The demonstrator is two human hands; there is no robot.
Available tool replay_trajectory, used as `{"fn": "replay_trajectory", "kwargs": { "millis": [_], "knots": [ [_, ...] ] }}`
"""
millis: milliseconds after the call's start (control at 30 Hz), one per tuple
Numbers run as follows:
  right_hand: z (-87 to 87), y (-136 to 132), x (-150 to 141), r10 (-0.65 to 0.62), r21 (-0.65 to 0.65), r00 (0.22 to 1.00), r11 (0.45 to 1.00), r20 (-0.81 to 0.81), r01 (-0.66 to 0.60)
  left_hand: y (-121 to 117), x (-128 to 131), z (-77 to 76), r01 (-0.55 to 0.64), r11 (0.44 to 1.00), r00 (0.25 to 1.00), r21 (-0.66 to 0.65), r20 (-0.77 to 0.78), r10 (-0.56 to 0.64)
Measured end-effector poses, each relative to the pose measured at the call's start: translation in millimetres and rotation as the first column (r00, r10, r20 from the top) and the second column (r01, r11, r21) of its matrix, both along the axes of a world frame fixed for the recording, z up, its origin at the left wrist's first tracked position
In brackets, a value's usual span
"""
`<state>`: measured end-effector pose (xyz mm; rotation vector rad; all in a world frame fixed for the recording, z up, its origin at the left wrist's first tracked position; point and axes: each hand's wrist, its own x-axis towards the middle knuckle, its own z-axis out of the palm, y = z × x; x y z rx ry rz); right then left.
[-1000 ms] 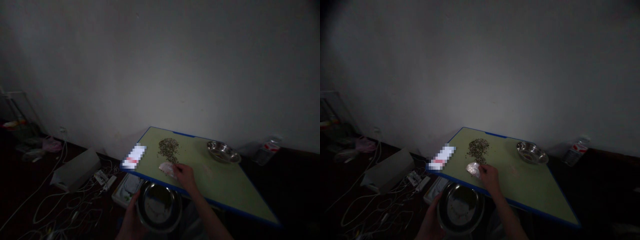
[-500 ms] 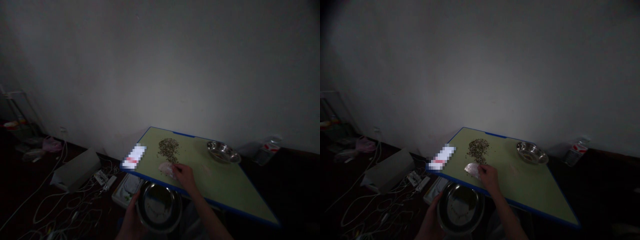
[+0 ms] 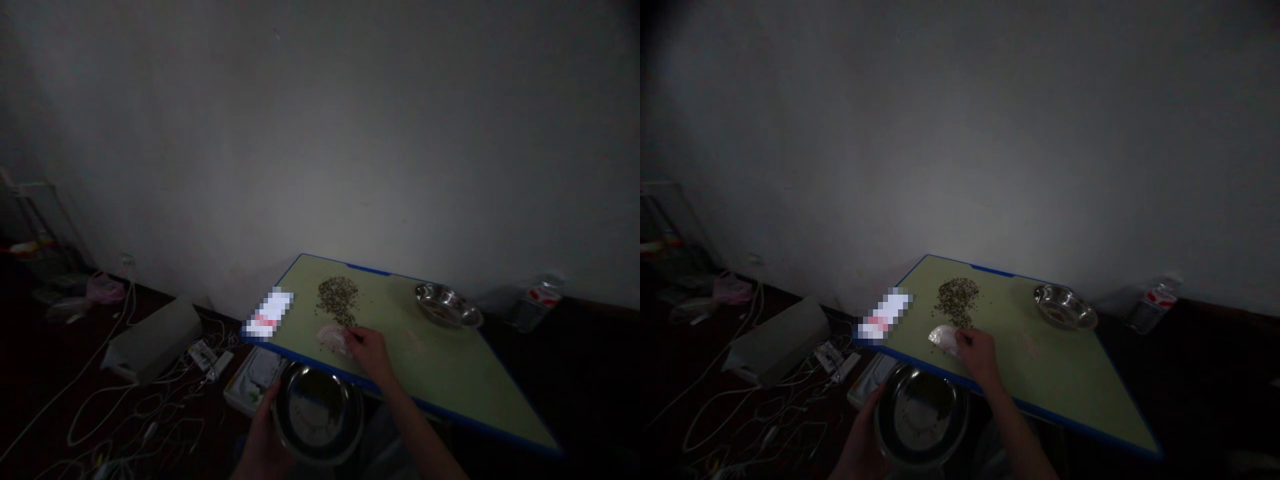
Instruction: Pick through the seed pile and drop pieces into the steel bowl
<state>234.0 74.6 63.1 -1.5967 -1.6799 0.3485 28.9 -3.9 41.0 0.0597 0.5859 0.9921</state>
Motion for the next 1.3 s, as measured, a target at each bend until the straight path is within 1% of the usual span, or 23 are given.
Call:
{"fn": "replay_trajectory", "kwargs": {
  "millis": [100,200,267,433,533,700,767,900,967,1100,1233,1300],
  "knots": [
    [0.3,-0.2,-0.9,0.0,0.004,1.0,1.0,0.024,0.0,1.2,-0.8,-5.0,-0.004,1.0,1.0,-0.009,0.018,0.004],
    [-1.0,-0.4,-0.7,0.047,-0.006,0.999,0.999,0.013,-0.047,1.8,-1.4,-8.3,0.034,0.999,0.998,-0.012,0.045,-0.033],
    [-3.1,-0.5,1.0,0.061,0.008,0.998,0.998,-0.009,-0.061,1.6,-1.3,-7.7,0.035,0.999,0.999,-0.007,0.034,-0.035],
    [-9.0,-0.8,7.7,0.052,0.035,0.995,0.998,-0.082,-0.049,0.9,1.0,0.2,-0.023,0.999,1.0,-0.026,0.001,0.023],
    [-8.8,-2.9,7.6,0.062,0.029,0.995,0.998,-0.078,-0.059,1.3,1.2,1.7,-0.012,1.0,1.0,-0.027,0.006,0.012],
    [-4.2,-7.3,1.8,0.081,0.019,0.996,0.997,-0.033,-0.081,0.3,-0.8,-1.9,-0.008,1.0,1.0,-0.009,0.025,0.009],
    [-3.4,-7.6,0.9,0.072,0.0,0.997,0.997,-0.013,-0.072,-0.4,-1.1,-3.2,0.002,1.0,0.999,-0.015,0.038,-0.001],
    [-4.3,-6.4,2.4,-0.009,-0.01,1.0,1.0,0.028,0.009,0.2,-0.7,-8.4,0.015,1.0,0.997,-0.012,0.072,-0.014],
    [-4.6,-6.1,2.9,-0.024,-0.009,0.998,1.0,0.051,0.025,1.3,-0.9,-12.2,0.027,1.0,0.996,0.004,0.086,-0.027],
    [-3.5,-5.9,-0.1,0.008,0.0,0.998,1.0,0.063,-0.008,2.8,-2.2,-16.7,0.006,1.0,0.998,0.013,0.066,-0.007],
    [-2.0,-4.8,-5.8,0.043,-0.004,0.997,0.999,0.071,-0.043,2.9,-3.5,-13.7,0.01,1.0,0.999,0.008,0.035,-0.01],
    [-2.2,-4.5,-7.4,0.088,-0.017,0.993,0.996,0.077,-0.087,2.6,-4.3,-10.8,0.002,1.0,1.0,0.001,0.023,-0.002]
  ]
}}
